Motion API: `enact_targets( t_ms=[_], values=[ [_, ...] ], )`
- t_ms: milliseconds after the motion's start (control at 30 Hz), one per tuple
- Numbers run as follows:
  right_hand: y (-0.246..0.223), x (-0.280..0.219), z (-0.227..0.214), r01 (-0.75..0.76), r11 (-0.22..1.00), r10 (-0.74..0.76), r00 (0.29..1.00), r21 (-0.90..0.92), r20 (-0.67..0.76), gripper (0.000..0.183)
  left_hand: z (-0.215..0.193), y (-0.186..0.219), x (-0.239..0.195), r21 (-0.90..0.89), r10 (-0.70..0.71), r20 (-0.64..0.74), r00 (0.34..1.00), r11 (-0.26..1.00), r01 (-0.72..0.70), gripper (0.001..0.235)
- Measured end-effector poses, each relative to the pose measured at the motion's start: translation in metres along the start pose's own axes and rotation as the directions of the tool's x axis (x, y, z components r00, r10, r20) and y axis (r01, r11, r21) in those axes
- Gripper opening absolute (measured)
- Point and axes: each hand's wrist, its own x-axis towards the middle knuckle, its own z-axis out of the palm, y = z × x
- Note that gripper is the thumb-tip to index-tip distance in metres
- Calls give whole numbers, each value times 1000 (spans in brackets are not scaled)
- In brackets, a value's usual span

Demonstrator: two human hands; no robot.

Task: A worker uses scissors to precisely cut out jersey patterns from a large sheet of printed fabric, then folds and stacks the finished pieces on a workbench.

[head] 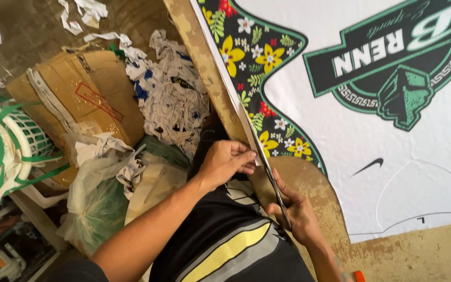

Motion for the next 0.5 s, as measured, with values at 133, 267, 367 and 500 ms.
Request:
enact_targets(
  t_ms=[133, 267, 367, 500],
  values=[
    [-9, 4, 6, -111, 945, 110, 994, 307, 21, 97, -5, 3, 2, 6, -46, -8, 999, 999, 46, 21],
    [-45, 19, 20, -63, 985, 47, 994, -159, -103, 95, -6, 11, -1, 77, -83, -16, 996, 994, 84, 20],
    [-54, 35, 19, -49, 999, 48, 998, -7, -51, 95, -11, 13, 3, 153, -53, 7, 999, 987, 52, 22],
    [-57, 33, 15, -48, 997, 48, 999, -52, 8, 79, -15, 18, 2, 81, -131, 49, 990, 989, 127, 18]
  ],
)
